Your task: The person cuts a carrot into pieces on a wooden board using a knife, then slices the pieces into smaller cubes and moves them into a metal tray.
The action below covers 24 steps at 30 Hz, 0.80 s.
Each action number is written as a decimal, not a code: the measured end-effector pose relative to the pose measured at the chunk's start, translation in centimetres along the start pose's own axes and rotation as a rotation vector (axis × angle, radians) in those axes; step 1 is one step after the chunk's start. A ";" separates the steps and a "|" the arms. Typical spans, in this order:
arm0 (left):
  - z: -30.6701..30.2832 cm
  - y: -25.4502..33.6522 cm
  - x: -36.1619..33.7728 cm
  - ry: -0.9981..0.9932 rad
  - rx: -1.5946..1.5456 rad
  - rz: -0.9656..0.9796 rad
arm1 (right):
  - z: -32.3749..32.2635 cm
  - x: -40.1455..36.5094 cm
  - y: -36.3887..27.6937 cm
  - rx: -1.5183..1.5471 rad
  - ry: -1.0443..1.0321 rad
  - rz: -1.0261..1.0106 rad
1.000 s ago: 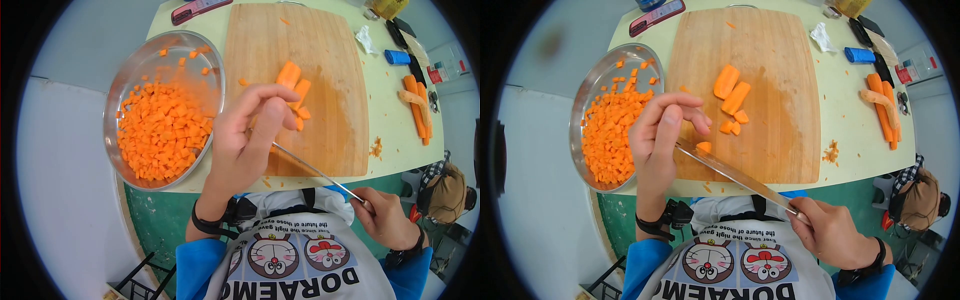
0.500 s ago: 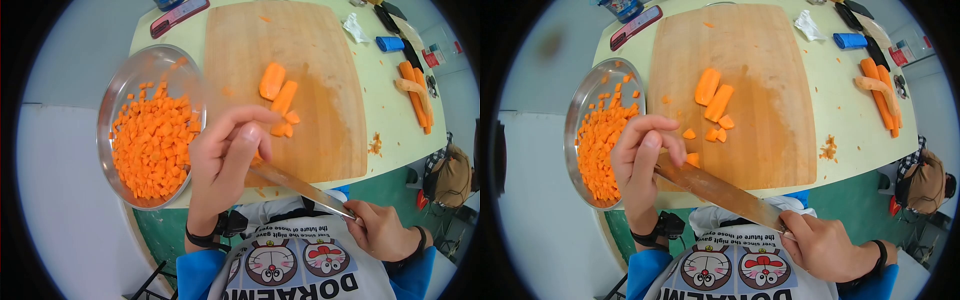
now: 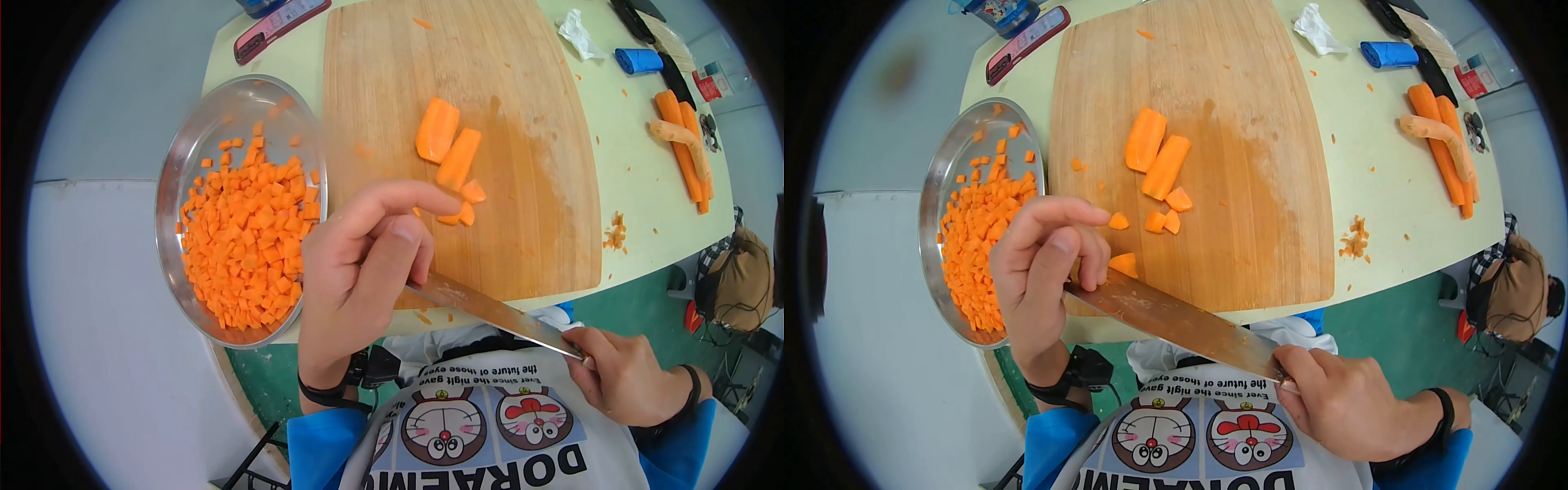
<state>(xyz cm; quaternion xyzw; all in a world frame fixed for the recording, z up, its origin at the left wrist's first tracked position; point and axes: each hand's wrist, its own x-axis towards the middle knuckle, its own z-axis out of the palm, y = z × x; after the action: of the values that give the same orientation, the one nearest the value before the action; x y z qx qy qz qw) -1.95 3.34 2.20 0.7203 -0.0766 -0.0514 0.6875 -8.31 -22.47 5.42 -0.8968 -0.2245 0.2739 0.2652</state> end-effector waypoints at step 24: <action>-0.4 -2.0 -0.1 -0.022 -0.030 0.042 | -1.9 1.4 0.0 -0.007 -0.079 0.052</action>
<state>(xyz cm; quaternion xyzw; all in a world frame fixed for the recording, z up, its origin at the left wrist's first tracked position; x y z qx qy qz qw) -1.87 3.83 0.25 0.7076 -0.0982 -0.0460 0.6982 -6.11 -22.33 6.24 -0.8916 -0.2125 0.3152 0.2459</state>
